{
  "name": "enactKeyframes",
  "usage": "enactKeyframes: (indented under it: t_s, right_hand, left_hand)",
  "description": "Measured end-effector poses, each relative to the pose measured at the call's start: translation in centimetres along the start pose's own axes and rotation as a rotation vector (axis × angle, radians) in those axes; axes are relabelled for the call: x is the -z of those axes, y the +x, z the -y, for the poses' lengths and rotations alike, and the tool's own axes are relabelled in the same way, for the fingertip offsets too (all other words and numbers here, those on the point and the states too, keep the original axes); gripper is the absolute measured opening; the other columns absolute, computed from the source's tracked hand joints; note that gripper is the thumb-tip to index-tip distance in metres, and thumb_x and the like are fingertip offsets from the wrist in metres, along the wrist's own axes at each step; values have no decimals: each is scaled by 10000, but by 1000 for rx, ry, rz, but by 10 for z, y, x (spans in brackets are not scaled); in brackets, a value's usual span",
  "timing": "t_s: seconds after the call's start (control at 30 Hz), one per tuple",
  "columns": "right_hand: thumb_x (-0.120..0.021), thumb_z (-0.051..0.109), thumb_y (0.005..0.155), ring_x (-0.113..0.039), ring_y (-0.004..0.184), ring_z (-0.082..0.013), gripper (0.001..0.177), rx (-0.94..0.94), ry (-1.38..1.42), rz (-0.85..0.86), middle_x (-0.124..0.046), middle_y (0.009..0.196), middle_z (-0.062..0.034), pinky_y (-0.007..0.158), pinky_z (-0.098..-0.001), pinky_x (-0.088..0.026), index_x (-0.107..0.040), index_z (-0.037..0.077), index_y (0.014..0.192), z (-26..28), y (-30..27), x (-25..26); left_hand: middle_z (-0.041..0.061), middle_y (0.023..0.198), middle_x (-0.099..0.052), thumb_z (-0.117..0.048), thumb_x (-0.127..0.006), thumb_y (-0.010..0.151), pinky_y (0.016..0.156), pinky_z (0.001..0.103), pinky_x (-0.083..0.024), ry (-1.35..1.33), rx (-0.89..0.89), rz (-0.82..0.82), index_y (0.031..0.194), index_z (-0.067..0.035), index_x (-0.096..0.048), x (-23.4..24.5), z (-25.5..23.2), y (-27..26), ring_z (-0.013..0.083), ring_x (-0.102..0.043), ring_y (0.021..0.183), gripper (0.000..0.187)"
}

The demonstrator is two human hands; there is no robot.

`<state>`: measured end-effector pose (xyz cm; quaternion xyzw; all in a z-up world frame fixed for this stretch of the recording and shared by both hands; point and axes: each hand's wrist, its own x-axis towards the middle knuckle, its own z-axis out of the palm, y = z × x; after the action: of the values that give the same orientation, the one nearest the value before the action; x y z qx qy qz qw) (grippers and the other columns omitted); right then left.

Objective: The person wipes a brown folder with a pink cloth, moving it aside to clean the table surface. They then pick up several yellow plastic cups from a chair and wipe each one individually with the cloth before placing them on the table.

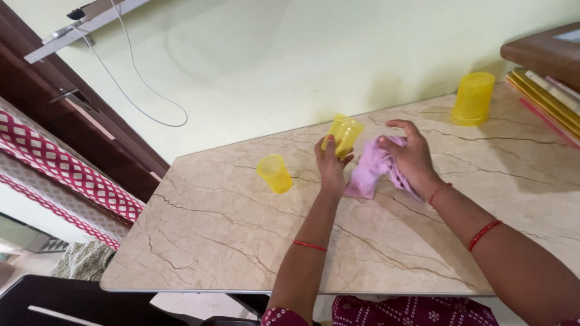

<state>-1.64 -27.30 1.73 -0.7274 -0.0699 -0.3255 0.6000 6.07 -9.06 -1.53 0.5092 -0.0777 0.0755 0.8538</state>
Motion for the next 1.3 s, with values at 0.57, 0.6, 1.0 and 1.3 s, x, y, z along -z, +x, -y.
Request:
enactKeyframes:
  t_s: [0.57, 0.6, 1.0, 1.3]
  right_hand:
    - [-742, 466, 800, -679, 911, -214, 692, -302, 156, 660, -701, 1060, -116, 870, -447, -573, -536, 98, 1349, 6, -29, -18]
    - [-768, 470, 800, -652, 1000, -241, 650, -113, -173, 714, -701, 1056, -121, 980, -473, -479, -566, 88, 1285, 13, -28, -20]
    - [-713, 75, 787, -701, 973, -182, 584, -349, 330, 712, -686, 1143, -121, 889, -451, -544, -560, 74, 1352, 26, -33, -21]
    - [-710, 103, 858, -748, 759, -198, 506, -412, -132, 798, -720, 1019, -139, 678, -331, -653, -502, 88, 1319, 48, -38, -26]
  left_hand:
    - [60, 1019, -642, -532, -533, 1007, 539, 281, -511, 459, 28, 316, 1295, -152, -609, 31, -25, -15, 128, -610, 738, 483]
    - [27, 1032, -647, -551, -498, 1003, 533, 270, -518, 466, 64, 312, 1269, -159, -621, 32, -28, -15, 106, -619, 745, 489]
    - [-2, 1160, -651, -468, -478, 977, 705, 291, -574, 186, 240, 553, 1424, -226, -503, 15, -74, -43, 110, -671, 913, 509]
    - [8, 1075, -690, -559, -497, 971, 617, 266, -558, 351, 166, 483, 1421, -121, -555, 23, -51, -31, 111, -664, 865, 631]
